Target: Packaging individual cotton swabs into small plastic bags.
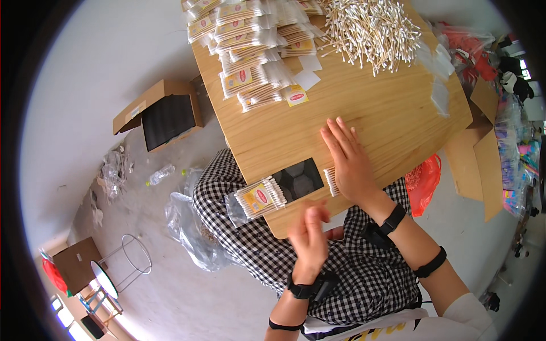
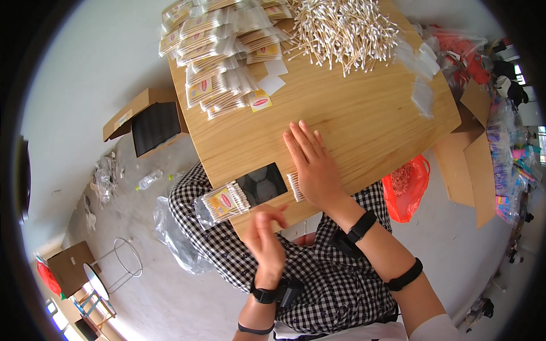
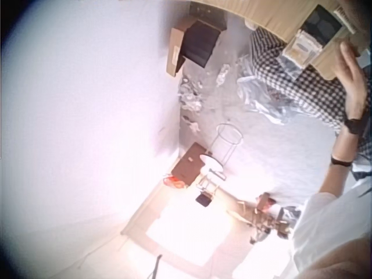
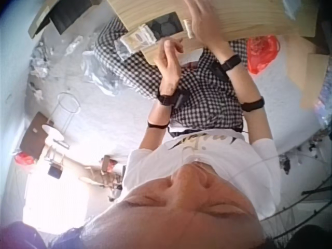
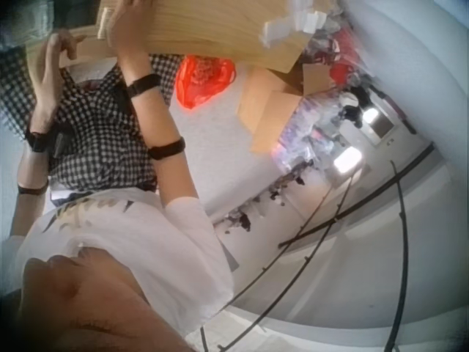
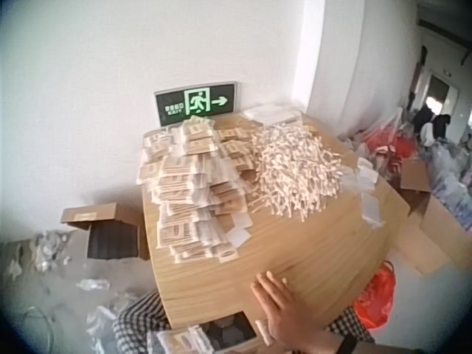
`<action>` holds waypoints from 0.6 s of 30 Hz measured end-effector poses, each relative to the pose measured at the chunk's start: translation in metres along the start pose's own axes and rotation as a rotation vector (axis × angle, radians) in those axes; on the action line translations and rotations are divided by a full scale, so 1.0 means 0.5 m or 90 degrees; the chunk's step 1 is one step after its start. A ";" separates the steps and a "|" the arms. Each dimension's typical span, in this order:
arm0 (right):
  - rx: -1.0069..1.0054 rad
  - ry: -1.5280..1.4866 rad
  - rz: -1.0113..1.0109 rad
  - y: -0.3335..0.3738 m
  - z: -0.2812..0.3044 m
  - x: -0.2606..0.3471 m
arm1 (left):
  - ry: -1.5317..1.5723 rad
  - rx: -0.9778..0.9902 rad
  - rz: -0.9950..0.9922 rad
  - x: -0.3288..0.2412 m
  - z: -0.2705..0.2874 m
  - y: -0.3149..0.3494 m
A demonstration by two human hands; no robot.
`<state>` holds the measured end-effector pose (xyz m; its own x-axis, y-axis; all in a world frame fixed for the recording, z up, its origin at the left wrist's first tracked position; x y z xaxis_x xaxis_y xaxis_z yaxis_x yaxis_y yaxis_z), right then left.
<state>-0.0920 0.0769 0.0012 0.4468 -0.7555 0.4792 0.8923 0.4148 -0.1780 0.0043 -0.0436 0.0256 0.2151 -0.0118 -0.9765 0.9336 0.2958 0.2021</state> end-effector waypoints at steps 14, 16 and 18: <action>0.029 -0.014 0.054 -0.086 -0.074 0.106 | -0.514 -0.252 0.070 0.039 0.173 -0.154; 0.030 -0.013 0.057 -0.087 -0.080 0.107 | -0.557 -0.240 0.092 0.053 0.168 -0.158; 0.030 -0.010 0.057 -0.088 -0.082 0.106 | -0.524 -0.245 0.063 0.055 0.167 -0.161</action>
<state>-0.1047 -0.0022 -0.0007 0.5233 -0.7061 0.4771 0.8446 0.5041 -0.1803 -0.0408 -0.1476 -0.0114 0.5630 -0.6029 -0.5653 0.7718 0.6281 0.0988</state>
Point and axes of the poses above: each hand's wrist, its own y-axis away from the middle knuckle, its own z-axis out of the back of the hand, x = y × z, the point moved 4 cm from there along -y, towards the middle knuckle, and after that the axes turned 12 degrees about -y, right-handed, at the moved point
